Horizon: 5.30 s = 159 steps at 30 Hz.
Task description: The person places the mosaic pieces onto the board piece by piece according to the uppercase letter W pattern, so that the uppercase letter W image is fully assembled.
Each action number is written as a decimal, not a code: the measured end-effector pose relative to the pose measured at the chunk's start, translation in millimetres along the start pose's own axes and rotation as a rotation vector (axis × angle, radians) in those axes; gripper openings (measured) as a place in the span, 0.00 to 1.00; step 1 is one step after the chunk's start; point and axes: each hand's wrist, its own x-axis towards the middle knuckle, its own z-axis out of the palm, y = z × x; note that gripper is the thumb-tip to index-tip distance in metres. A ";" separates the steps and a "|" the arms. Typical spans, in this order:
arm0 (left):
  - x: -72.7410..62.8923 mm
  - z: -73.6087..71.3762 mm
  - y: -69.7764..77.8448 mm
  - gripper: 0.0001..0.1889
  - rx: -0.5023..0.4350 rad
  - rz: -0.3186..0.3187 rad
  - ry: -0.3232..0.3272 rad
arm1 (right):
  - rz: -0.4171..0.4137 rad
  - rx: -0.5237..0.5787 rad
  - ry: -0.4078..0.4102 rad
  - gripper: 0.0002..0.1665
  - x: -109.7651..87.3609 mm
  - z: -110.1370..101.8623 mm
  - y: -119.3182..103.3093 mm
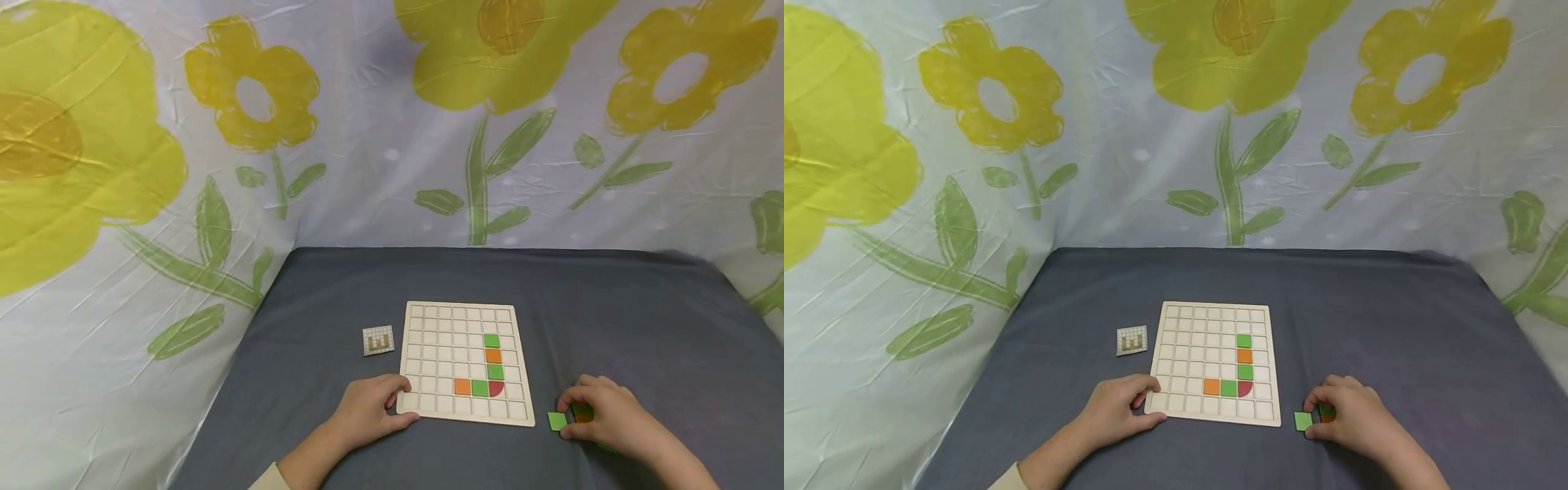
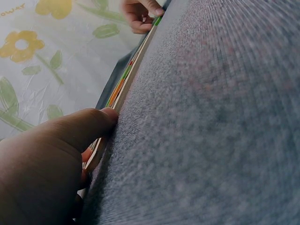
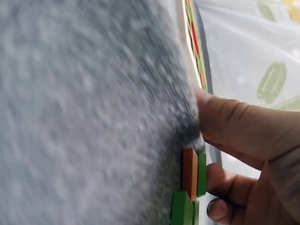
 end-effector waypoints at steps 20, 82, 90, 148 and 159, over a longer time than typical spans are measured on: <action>2.3 0.3 0.3 0.20 0.002 -0.019 -0.029 | 0.061 0.111 -0.018 0.15 37.0 -46.5 -39.2; 1.3 2.6 -0.8 0.20 0.005 0.011 0.016 | -0.005 0.162 0.125 0.11 98.9 11.1 -78.7; 0.9 3.0 -0.4 0.20 0.014 0.017 0.030 | 0.075 0.331 0.073 0.17 78.0 -22.0 -41.8; 2.7 2.3 2.2 0.20 -0.011 0.004 0.008 | 0.321 0.154 -0.097 0.14 -5.7 -32.7 60.6; 1.1 3.1 0.2 0.19 -0.009 0.007 0.003 | 0.235 0.146 -0.037 0.20 27.6 -48.2 15.8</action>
